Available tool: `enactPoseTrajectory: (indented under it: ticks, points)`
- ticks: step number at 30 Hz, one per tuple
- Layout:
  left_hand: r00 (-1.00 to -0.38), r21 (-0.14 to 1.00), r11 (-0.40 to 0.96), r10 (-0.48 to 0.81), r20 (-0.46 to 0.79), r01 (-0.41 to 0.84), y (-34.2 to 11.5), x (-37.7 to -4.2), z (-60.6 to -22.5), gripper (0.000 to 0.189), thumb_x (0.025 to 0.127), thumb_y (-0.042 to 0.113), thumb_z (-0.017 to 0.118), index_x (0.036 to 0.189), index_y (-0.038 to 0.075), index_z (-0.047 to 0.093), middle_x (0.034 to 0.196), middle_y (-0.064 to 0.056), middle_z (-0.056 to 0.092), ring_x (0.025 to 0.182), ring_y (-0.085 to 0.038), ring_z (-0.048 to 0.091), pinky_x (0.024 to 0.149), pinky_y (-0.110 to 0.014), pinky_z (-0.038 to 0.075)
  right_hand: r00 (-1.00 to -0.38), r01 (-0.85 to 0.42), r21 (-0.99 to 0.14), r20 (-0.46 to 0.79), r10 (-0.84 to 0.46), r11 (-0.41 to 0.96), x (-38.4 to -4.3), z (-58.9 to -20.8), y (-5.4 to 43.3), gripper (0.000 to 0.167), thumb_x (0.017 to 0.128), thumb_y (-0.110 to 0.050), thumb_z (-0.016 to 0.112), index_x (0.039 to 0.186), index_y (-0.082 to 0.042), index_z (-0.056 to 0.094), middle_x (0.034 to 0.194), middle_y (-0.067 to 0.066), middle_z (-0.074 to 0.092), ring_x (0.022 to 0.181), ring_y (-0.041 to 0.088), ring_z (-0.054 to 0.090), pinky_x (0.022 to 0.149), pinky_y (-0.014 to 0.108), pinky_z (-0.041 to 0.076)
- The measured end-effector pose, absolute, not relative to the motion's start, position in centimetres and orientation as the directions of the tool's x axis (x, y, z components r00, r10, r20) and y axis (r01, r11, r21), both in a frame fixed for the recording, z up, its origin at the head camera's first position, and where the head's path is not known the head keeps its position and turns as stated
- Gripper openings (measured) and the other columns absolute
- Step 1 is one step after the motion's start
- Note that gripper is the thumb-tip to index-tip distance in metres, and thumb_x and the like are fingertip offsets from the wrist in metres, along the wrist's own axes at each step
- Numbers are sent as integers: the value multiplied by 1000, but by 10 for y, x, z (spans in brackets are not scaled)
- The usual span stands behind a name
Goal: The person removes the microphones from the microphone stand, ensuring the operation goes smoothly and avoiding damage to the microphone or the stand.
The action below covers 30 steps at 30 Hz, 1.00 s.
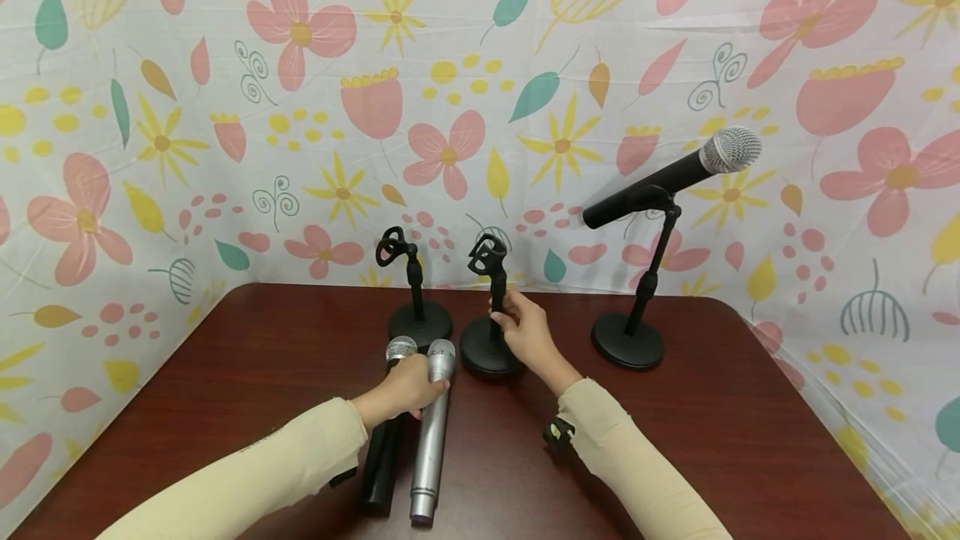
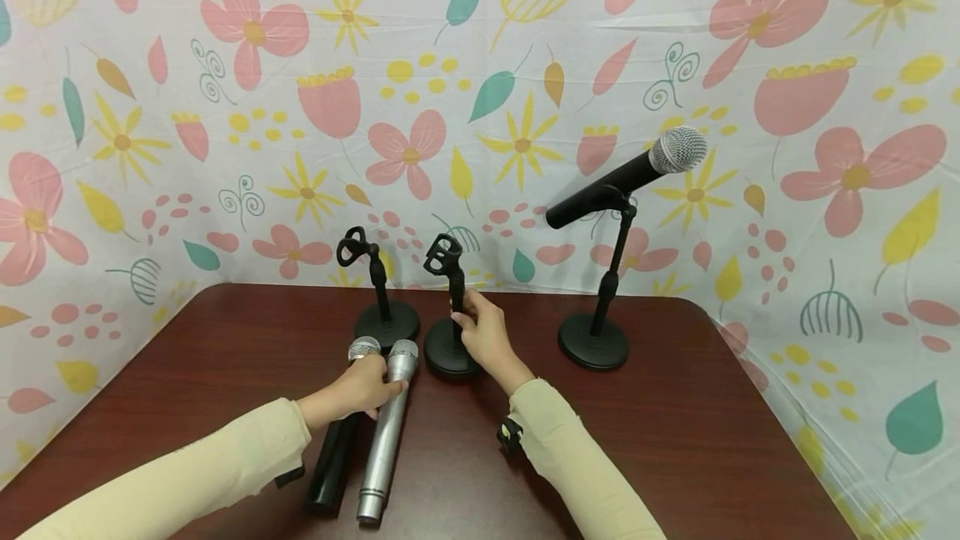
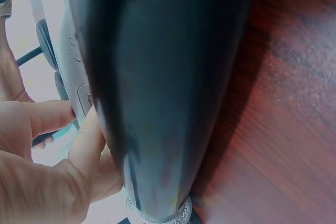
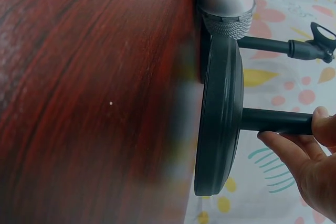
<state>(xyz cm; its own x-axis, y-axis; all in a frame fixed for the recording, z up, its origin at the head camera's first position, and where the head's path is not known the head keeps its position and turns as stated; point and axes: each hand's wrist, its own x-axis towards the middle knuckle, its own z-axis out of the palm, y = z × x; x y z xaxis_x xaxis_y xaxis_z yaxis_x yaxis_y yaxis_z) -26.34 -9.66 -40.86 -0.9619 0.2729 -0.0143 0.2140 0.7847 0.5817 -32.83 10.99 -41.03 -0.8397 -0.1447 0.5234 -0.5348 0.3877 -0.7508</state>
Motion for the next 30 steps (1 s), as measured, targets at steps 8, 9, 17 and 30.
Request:
enactPoseTrajectory:
  ticks: [8, 9, 17, 30]
  points:
    - [-953, 474, 835, 303, 25, 279, -95, -259, -408, 43, 91, 16, 65, 52, 8, 52, 40, -2, 53, 37, -15, 59, 55, -29, 52, -850, -517, -759, 508, -137, 396, -327, -413, 109, 15, 88, 5, 64, 102, -1, 65, 93, 13, 68, 92, 28, 68, 74, 41, 54]
    - [-953, 469, 838, 301, 30, 280, -94, -259, -408, 43, 92, 16, 65, 51, 8, 52, 40, -2, 53, 37, -14, 59, 58, -31, 54, -852, -515, -760, 506, -137, 396, -327, -413, 109, 14, 89, 5, 64, 102, -1, 65, 94, 13, 68, 92, 27, 68, 74, 40, 54]
    - [-954, 448, 845, 287, 84, 293, -95, -261, -408, 40, 92, 15, 64, 53, 8, 54, 40, 0, 53, 35, -11, 56, 68, -39, 55, -847, -523, -761, 513, -138, 383, -329, -414, 108, 14, 88, 5, 63, 100, -1, 65, 95, 14, 69, 92, 28, 68, 75, 42, 54]
    - [-952, 412, 859, 279, 125, 306, -93, -262, -411, 35, 90, 16, 65, 58, 7, 55, 46, -2, 56, 37, -12, 57, 59, -35, 53, -851, -517, -760, 507, -136, 394, -329, -417, 109, 14, 88, 4, 65, 102, 2, 65, 95, 14, 69, 92, 28, 68, 79, 44, 54]
